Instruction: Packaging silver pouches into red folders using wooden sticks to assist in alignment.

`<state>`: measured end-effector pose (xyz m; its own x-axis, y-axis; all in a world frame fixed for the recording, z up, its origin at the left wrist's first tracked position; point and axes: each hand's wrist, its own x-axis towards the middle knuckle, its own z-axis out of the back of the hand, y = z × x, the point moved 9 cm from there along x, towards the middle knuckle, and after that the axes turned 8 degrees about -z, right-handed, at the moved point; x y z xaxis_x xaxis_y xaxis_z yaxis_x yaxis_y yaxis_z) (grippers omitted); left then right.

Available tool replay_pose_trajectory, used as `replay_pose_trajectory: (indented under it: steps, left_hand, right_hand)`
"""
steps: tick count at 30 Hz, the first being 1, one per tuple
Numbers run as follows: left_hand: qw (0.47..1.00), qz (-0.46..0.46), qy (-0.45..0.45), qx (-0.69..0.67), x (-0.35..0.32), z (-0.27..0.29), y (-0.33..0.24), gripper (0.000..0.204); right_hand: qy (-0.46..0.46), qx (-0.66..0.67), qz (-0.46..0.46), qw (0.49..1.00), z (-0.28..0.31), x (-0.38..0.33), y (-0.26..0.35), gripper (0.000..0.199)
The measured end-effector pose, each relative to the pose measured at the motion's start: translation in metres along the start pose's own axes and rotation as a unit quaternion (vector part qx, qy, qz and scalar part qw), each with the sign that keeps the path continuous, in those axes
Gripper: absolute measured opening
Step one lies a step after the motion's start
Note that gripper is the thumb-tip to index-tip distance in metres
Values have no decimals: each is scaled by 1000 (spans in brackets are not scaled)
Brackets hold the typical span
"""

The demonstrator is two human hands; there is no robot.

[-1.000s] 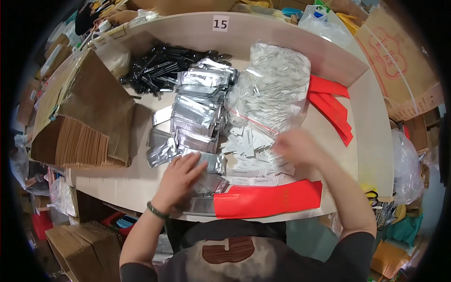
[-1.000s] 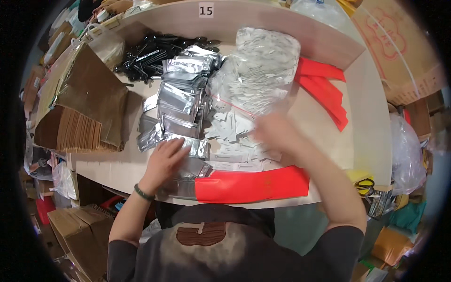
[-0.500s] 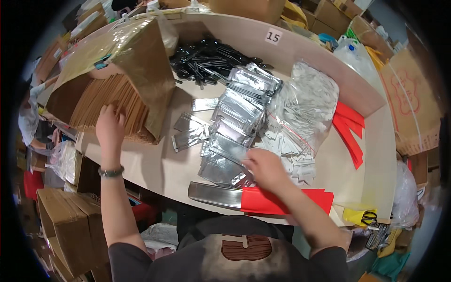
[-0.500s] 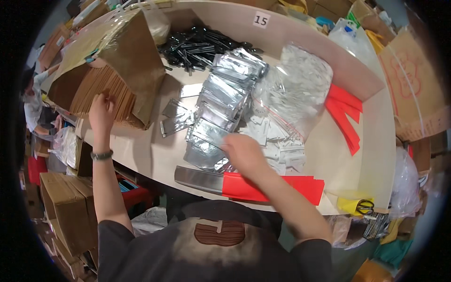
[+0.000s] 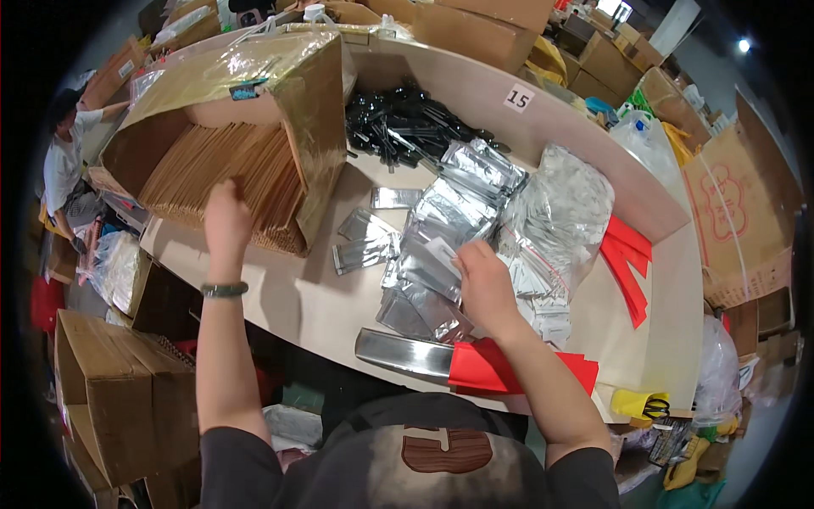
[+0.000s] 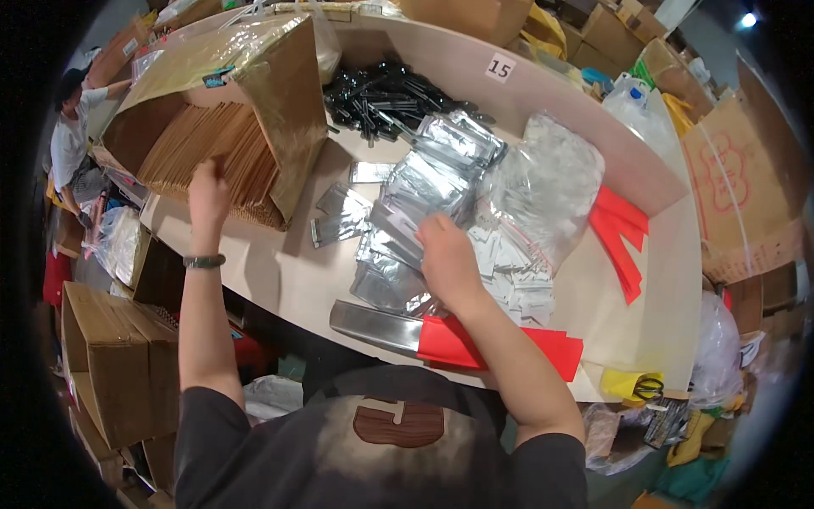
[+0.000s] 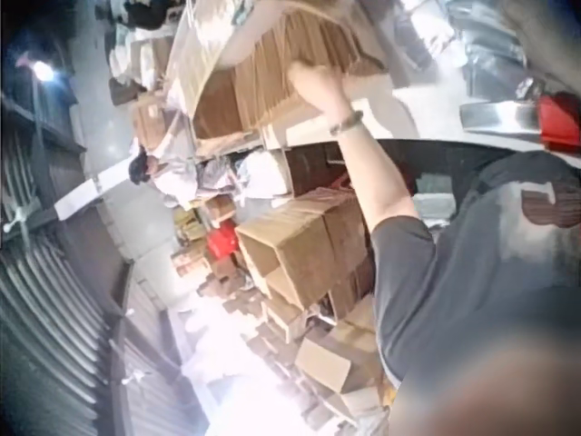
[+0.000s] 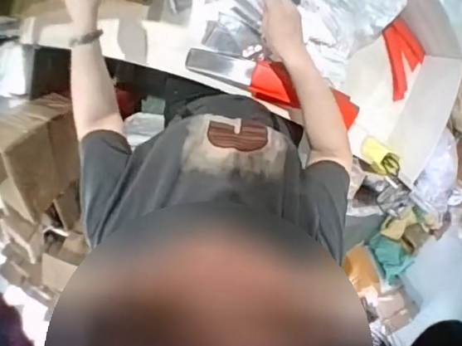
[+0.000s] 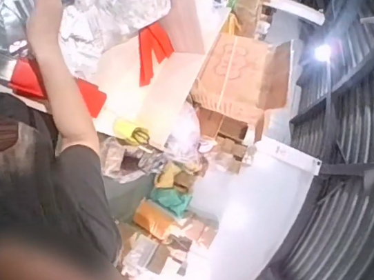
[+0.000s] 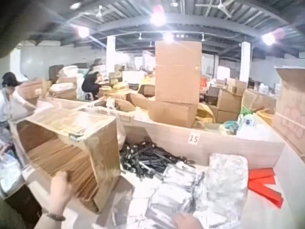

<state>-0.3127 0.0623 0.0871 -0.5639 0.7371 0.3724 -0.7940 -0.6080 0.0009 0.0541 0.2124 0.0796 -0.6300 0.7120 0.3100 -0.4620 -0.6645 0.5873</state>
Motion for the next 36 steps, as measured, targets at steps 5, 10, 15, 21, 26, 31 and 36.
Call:
replay_pose_trajectory:
  steps: [5,10,15,21,26,31,36]
  left_hand:
    - [795,181,-110,-568,-132,-20,6,18]
    - [671,61,271,-687,-208,-63,-102,15]
    - [748,32,329,-576,-212,-67,-92,10]
    - [831,-136,110,-528,-192,-6,-227,12]
    - [813,-141,207,-525,-211,-16,-247,33]
    - [823,-294,145,-463,-187,36,-273,65]
    - [861,-361,227,-279,-190,9,-269,58]
  right_hand:
    - [175,81,-38,980,-55,-77,15,20]
    - [100,-98,106,985,-37,-110,35,31]
    - [228,-84,77,967,-6,-136,13,41]
    - [167,-99,70,978,-18,-127,19,38]
    - [145,-112,57,981,-18,-126,9,40]
    - [168,-36,60,983,-5,-114,0,32]
    - [203,-45,25,978,54,-106,-71,24]
